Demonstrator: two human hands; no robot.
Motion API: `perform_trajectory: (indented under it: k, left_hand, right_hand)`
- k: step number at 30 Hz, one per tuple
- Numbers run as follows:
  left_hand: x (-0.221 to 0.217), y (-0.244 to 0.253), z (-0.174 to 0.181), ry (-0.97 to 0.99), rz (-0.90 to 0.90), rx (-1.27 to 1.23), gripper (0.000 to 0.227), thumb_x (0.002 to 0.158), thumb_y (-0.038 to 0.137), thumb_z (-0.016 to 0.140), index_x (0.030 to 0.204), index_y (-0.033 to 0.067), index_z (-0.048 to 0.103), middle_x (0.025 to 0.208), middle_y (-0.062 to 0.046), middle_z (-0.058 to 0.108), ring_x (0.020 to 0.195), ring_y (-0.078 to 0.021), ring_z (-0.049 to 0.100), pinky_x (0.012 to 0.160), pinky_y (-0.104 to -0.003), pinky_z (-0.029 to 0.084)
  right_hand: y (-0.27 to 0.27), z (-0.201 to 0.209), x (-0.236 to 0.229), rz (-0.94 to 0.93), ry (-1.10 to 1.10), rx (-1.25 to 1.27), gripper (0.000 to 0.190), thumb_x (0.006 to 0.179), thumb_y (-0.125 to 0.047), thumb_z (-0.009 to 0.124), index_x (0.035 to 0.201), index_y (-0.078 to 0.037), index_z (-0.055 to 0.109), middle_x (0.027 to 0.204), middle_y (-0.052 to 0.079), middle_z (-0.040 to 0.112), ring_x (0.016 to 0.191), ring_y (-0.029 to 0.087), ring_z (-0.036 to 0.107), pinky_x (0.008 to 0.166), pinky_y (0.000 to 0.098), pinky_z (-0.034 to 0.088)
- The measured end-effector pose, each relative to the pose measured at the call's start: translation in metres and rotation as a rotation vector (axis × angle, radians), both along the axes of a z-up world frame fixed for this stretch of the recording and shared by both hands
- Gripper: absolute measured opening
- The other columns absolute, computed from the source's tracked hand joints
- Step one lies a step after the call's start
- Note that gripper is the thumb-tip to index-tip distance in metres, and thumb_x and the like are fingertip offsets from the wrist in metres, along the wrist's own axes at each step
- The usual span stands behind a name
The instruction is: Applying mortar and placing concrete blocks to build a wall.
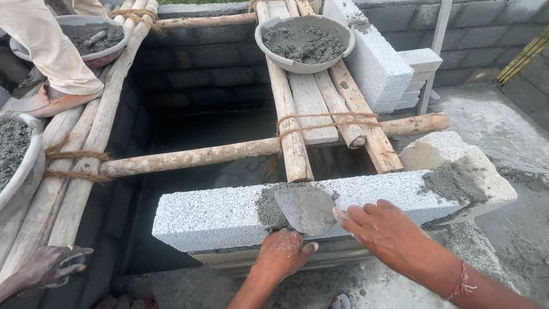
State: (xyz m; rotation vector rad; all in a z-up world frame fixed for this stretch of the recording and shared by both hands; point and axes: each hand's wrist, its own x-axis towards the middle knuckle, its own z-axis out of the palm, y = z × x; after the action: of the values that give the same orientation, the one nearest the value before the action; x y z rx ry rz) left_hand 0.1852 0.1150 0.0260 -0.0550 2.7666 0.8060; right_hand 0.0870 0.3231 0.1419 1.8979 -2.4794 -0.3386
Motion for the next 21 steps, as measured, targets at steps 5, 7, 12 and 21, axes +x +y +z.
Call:
perform_trajectory:
  k: [5,7,12,21]
  left_hand:
    - [0.004,0.005,-0.001,0.018,0.185,-0.013,0.053,0.1,0.049,0.061,0.091,-0.0014,0.075,0.081,-0.021,0.073,0.083,-0.0346,0.072,0.083,-0.051,0.056]
    - [0.001,0.011,-0.001,-0.005,0.246,0.033,0.047,0.099,0.046,0.057,0.092,0.0023,0.073,0.076,-0.018,0.072,0.076,-0.0325,0.074,0.074,-0.049,0.06]
    - [0.007,0.017,0.02,-0.074,0.285,-0.011,0.057,0.102,0.053,0.053,0.089,0.0022,0.074,0.075,-0.018,0.071,0.078,-0.0321,0.072,0.074,-0.05,0.058]
    - [0.019,-0.001,0.063,-0.13,0.4,0.076,0.057,0.096,0.057,0.055,0.092,0.0029,0.072,0.088,-0.021,0.073,0.088,-0.0351,0.071,0.084,-0.051,0.055]
  right_hand:
    - [0.003,0.007,-0.005,-0.111,0.019,0.21,0.061,0.083,-0.002,0.062,0.141,-0.012,0.047,0.105,0.0,0.056,0.088,0.016,0.059,0.077,0.0368,0.049]
    - [0.014,0.002,-0.01,-0.177,-0.024,0.146,0.069,0.082,-0.003,0.064,0.147,-0.013,0.045,0.111,0.002,0.058,0.09,0.019,0.062,0.074,0.036,0.052]
    - [0.062,0.006,-0.034,-0.412,-0.033,-0.037,0.058,0.082,-0.023,0.065,0.138,-0.02,0.053,0.116,0.004,0.061,0.096,0.023,0.064,0.085,0.0405,0.053]
    - [0.102,0.021,-0.107,-0.88,-0.202,-0.31,0.061,0.089,-0.038,0.066,0.145,-0.016,0.052,0.115,0.016,0.069,0.1,0.032,0.069,0.085,0.0461,0.058]
